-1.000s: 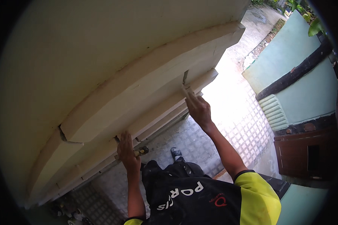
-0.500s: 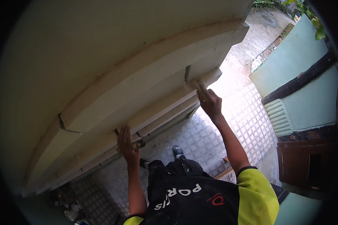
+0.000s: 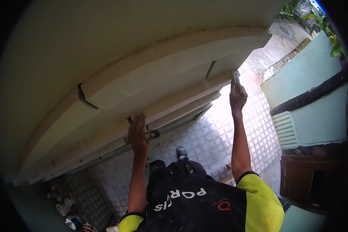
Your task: Applying and smoothing plaster or putty on a wall using a hand scraper.
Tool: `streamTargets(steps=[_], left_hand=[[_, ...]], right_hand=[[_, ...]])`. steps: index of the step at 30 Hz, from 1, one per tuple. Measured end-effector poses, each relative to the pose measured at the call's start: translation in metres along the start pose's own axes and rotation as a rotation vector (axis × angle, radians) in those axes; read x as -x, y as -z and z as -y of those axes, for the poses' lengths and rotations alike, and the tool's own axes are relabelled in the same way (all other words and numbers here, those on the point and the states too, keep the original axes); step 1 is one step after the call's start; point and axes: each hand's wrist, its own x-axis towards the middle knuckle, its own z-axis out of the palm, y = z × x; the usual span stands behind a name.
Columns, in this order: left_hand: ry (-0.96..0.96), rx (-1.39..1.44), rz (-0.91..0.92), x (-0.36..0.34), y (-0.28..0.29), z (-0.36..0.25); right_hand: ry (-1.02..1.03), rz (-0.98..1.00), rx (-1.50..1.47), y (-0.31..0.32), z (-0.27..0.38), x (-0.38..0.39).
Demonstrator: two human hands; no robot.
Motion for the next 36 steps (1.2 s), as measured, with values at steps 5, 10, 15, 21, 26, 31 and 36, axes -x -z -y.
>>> streamTargets(steps=[5,10,15,21,26,31,36], left_hand=[[0.016,0.034,0.037,0.001,0.005,-0.003],[0.04,0.003,0.08,-0.001,0.015,-0.007],[0.037,0.13,0.219,0.042,0.014,-0.02],[0.44,0.619,0.338,0.132,-0.04,-0.028],[0.484,0.588,0.297,0.143,-0.041,-0.007],[0.51,0.488,0.247,0.161,-0.037,0.016],[0.739,0.616,0.272,0.176,-0.038,0.022]], right_hand=[[0.557,0.031,-0.171,-0.022,0.06,0.059],[-0.053,0.064,-0.278,-0.023,0.039,0.082],[-0.393,0.487,-0.489,-0.03,0.05,0.163],[-0.269,0.966,-0.792,-0.03,0.119,0.268],[-0.005,0.809,-0.661,-0.087,0.112,0.291],[0.093,1.06,-0.498,-0.118,0.138,0.282],[0.313,0.804,-0.387,-0.158,0.134,0.297]])
